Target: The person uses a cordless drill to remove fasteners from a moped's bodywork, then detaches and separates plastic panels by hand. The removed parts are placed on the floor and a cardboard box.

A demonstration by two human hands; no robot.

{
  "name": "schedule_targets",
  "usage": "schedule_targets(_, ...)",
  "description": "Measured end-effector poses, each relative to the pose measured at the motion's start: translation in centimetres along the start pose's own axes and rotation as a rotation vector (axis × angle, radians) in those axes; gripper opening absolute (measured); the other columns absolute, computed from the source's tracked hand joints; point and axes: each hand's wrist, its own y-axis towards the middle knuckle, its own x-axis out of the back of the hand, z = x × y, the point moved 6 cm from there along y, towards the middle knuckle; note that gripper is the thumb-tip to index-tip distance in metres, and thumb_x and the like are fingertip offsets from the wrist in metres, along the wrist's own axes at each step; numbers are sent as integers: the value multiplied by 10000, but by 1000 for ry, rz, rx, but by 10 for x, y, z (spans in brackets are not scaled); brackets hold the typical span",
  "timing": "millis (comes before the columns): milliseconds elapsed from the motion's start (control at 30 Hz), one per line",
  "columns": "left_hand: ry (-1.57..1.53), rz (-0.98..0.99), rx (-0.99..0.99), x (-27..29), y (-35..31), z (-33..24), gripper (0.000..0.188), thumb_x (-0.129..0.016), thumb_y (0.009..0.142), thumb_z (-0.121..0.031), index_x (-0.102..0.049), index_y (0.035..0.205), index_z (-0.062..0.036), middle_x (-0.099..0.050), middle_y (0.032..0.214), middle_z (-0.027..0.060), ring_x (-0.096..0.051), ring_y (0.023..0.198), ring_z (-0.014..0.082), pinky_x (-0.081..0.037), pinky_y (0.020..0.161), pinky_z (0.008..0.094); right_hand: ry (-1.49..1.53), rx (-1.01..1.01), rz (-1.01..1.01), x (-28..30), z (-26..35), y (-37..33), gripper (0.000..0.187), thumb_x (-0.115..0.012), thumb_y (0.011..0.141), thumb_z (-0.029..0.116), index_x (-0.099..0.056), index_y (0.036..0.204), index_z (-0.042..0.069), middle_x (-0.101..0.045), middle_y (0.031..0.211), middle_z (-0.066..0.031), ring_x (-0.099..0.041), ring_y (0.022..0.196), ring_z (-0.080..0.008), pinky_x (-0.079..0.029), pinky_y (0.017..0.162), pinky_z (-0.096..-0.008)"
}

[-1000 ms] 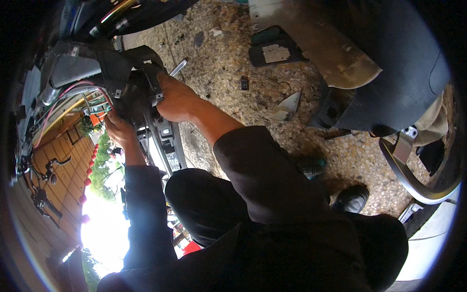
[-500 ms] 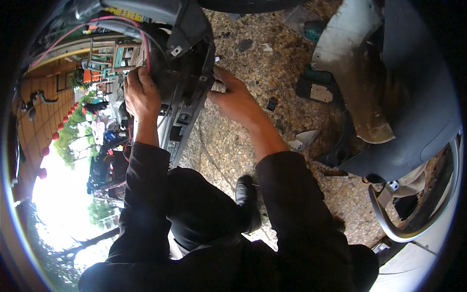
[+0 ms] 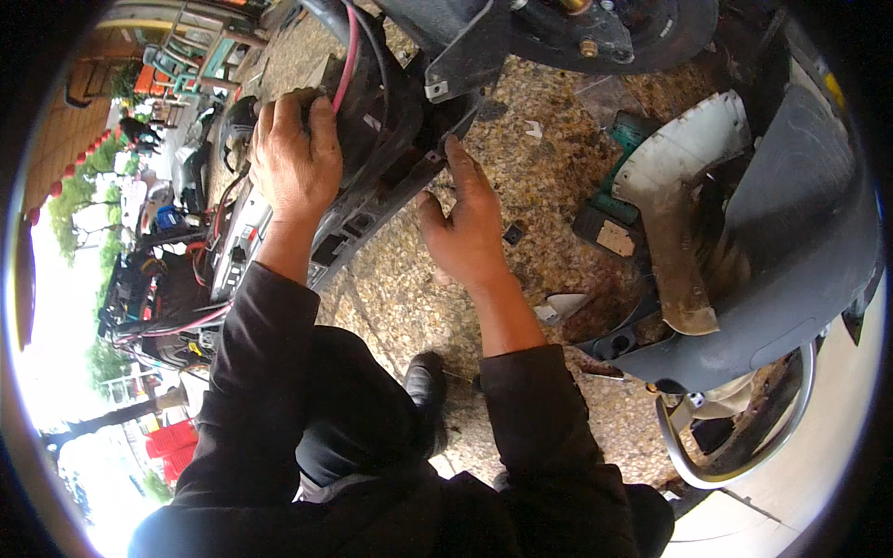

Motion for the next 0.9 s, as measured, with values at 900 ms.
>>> schedule_targets(900, 17, -59, -22, 0, -4, 3, 226, -578, 854, -323, -636, 911, -112, -603, 928, 123, -592, 907, 358, -469, 773, 489, 786, -367, 46, -6, -47, 30, 490, -551, 858, 96, -466, 1340, 70, -593, 1216, -53, -531, 1142, -223, -360, 1007, -446)
